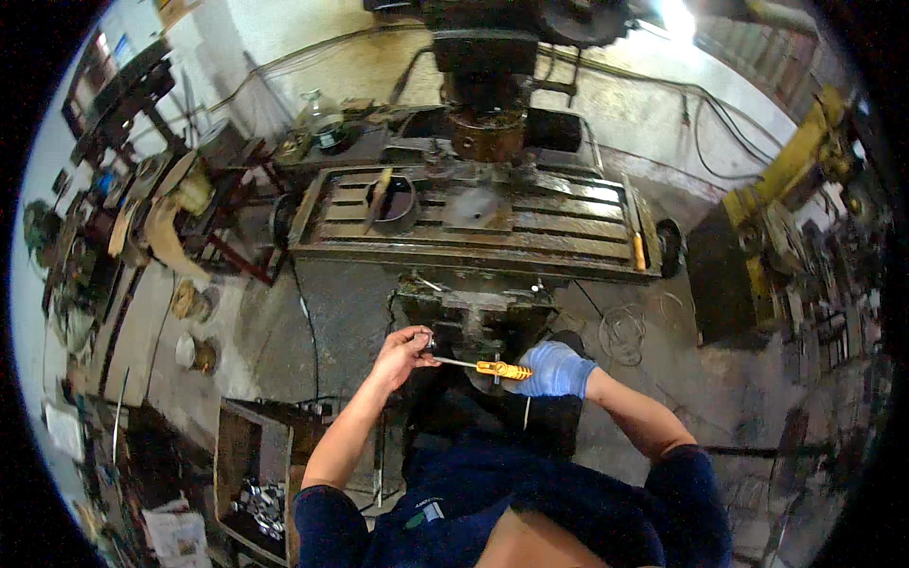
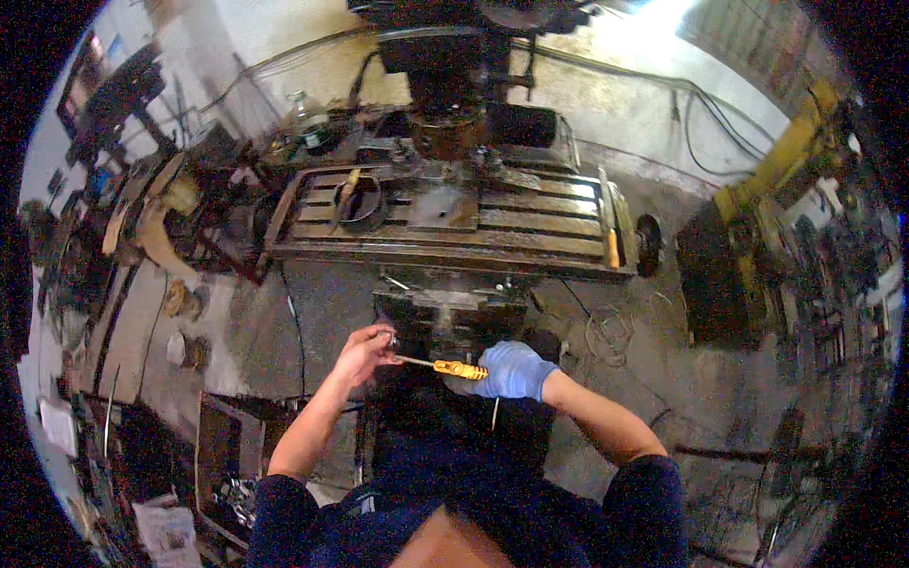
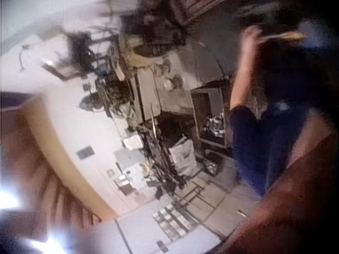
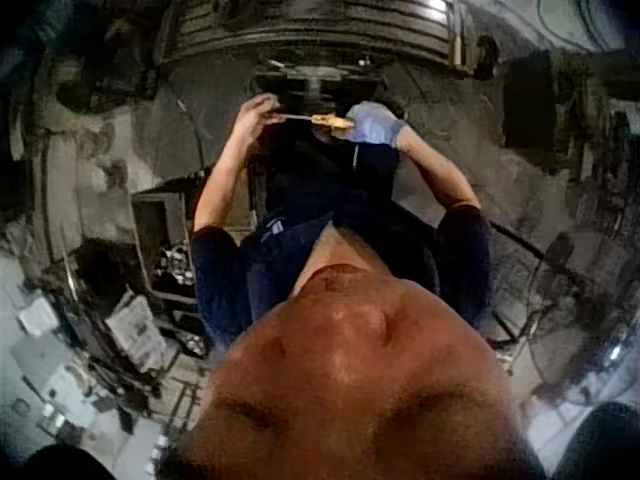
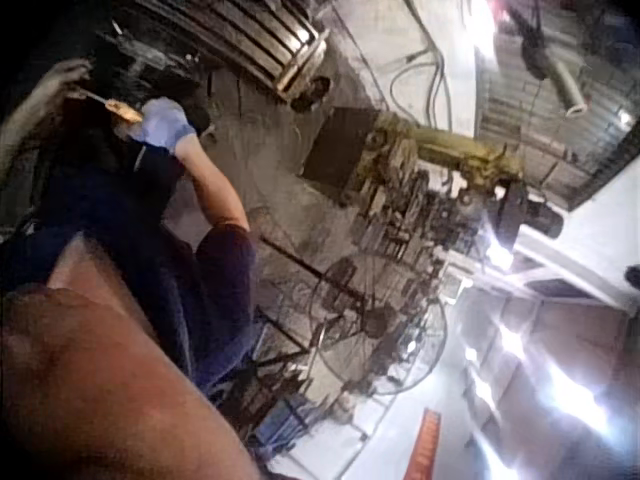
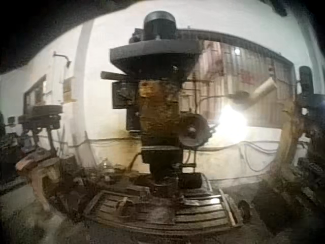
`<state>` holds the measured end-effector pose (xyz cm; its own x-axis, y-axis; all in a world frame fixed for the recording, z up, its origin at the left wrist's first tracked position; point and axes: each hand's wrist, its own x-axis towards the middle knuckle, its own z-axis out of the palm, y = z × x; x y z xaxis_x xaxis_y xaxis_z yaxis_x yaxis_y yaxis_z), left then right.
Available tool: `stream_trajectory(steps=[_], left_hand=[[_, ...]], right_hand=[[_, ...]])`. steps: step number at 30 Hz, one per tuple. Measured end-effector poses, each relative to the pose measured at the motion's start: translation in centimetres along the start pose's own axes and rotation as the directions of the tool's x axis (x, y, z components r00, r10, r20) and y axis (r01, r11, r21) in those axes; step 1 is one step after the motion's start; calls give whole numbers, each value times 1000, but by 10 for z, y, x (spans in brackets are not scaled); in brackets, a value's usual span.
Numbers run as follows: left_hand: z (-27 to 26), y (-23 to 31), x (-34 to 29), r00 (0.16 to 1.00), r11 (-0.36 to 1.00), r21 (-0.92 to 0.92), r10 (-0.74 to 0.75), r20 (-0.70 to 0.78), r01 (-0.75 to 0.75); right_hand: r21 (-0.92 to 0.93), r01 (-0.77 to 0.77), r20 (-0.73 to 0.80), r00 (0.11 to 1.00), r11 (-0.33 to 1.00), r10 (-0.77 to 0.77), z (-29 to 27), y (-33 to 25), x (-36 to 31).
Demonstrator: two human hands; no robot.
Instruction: The person uses a file to smooth the edges of a metal component and applies a spray to the machinery work surface.
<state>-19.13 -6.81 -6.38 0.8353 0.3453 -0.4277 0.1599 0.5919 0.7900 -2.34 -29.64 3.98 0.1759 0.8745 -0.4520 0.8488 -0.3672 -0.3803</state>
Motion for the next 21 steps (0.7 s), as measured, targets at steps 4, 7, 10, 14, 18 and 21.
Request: stream_trajectory(steps=[4,7,10,14,18,21], left_hand=[[-5,13,15,996,990,136,24,82,-35],[19,42,17,994,920,378,85,72,-106],[35,67,40,903,543,736,363,229,-404],[67,102,67,840,137,926,484,247,-351],[93,123,100,793,40,917,518,320,-396],[93,134,135,759,-44,904,526,383,-426]], right_hand=[[184,197,-200,967,963,-160,-11,32,-3],[44,151,-512,852,988,-108,-51,71,8],[422,284,-661,746,861,79,-79,95,26],[210,77,-607,792,975,68,-56,122,57],[270,-147,-566,775,952,280,-3,147,81],[318,-307,-512,741,897,435,14,141,75]])
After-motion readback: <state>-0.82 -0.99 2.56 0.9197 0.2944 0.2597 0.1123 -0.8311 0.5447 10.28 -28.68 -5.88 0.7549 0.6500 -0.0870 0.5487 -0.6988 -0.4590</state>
